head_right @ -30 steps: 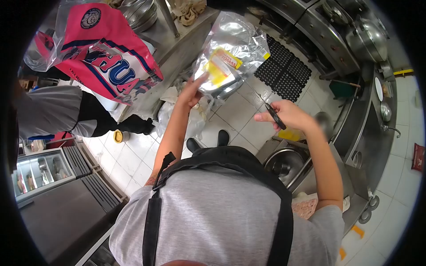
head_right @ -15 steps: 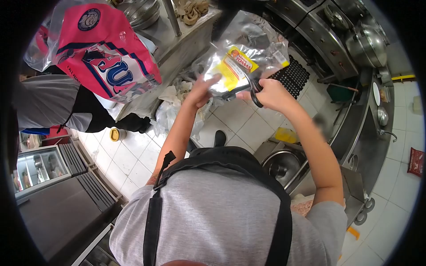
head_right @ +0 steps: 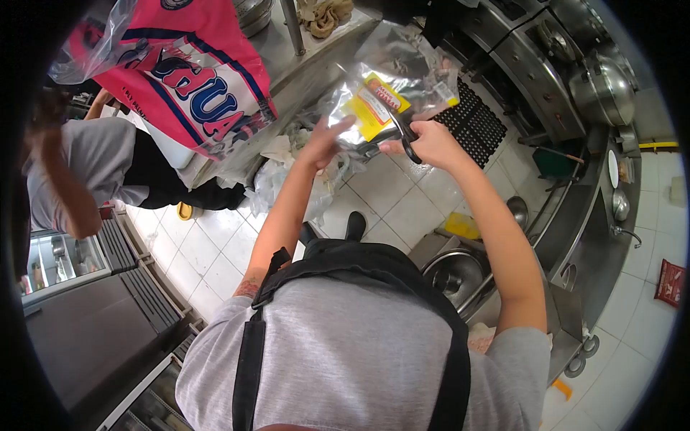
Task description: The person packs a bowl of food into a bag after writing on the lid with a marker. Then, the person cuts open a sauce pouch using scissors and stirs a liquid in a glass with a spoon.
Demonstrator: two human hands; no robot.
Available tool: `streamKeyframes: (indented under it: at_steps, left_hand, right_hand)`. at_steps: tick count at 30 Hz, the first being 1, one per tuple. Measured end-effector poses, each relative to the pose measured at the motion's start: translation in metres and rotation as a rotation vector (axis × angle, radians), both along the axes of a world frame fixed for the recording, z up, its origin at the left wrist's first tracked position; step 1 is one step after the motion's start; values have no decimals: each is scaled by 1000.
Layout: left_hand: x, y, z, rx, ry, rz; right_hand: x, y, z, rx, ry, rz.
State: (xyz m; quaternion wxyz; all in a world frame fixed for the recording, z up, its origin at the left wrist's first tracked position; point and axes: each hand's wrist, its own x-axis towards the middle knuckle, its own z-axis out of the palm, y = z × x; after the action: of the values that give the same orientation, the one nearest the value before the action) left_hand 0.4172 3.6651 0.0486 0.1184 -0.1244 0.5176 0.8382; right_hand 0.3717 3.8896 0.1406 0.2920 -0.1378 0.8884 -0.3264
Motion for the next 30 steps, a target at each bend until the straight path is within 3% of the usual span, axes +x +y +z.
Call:
streamKeyframes:
  at_steps: [5, 14, 17, 20, 26, 30]
  left_hand:
    - [-12, -6, -27, -82, 17, 63]
    - [-21, -4, -39, 127, 1, 17]
    - [-24, -5, -32, 27, -37, 35]
    - [-31, -9, -42, -202, -172, 5]
    - [-41, -21, -76, -20, -134, 5]
    - [-41, -25, -93, 27, -168, -3]
  right_hand:
    - [-21, -4, -23, 2, 7, 22]
    - [-31, -15, 3, 70, -64, -23]
    - [-53, -13, -23, 106, 149, 149]
    - [-74, -18, -47, 34, 81, 136]
    - [-88, -27, -45, 37, 10, 121]
    - [-95, -30, -72, -34, -35, 81]
